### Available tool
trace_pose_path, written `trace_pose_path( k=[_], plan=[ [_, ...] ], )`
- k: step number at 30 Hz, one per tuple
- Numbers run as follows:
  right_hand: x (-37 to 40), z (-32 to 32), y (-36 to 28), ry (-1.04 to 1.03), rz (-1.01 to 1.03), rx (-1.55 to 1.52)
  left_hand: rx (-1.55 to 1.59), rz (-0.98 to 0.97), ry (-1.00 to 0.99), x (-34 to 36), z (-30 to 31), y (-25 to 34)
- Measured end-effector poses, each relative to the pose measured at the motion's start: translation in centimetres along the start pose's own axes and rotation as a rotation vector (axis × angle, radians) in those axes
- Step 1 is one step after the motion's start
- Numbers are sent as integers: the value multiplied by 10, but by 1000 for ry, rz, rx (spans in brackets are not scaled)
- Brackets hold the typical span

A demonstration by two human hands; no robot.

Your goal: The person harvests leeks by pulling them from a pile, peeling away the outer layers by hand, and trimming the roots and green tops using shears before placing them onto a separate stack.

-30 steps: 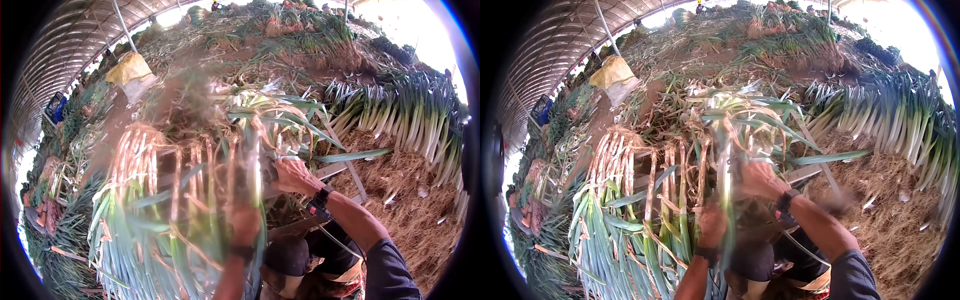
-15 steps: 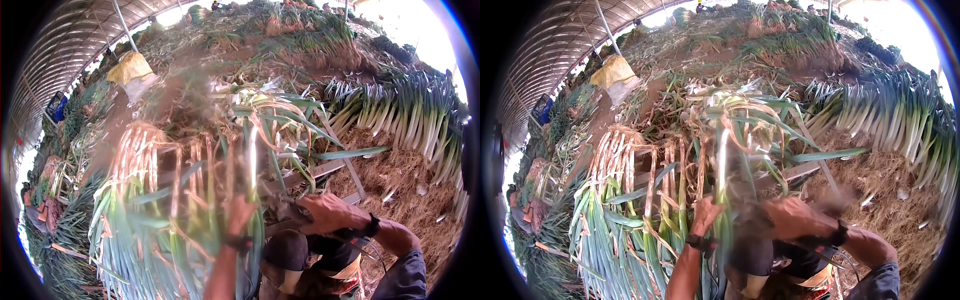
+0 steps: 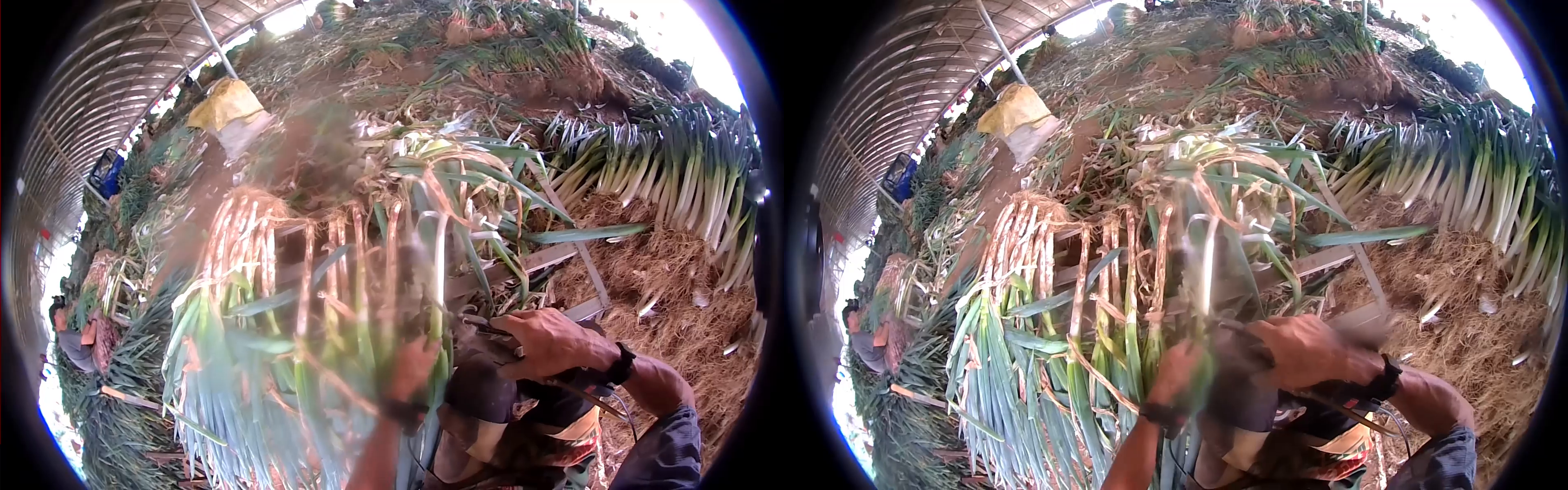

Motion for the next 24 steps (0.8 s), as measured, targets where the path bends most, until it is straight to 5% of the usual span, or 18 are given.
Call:
trace_pose_path(
  k=[5,9,13,18,19,21,23,24],
  plan=[
    [-21,-17,-21,-105,24,28,-325,-202,292,42,14,33],
    [-29,-32,-36,-243,95,38,-464,-446,468,49,9,-11],
    [-38,-39,-55,-389,120,88,-567,-487,305,63,8,-1],
    [-48,-36,-69,-250,72,152,-655,-699,104,84,-9,29],
    [-50,-32,-70,-219,45,145,-641,-707,143,87,-8,32],
    [-47,-34,-70,-363,75,64,-121,-590,228,88,3,32],
    [-42,-37,-66,-513,101,-21,-89,-610,279,101,8,33],
    [-39,-37,-65,-583,115,-63,-322,-701,290,114,14,33]
  ],
)
Point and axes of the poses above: each hand's wrist, its own x-axis away from the middle knuckle, its own z-axis out of the back of the hand, y = z × x, the point moved 6 cm from there along -x, towards the middle knuckle, and after that the axes turned 13 degrees about -z, right-handed, at the moved point
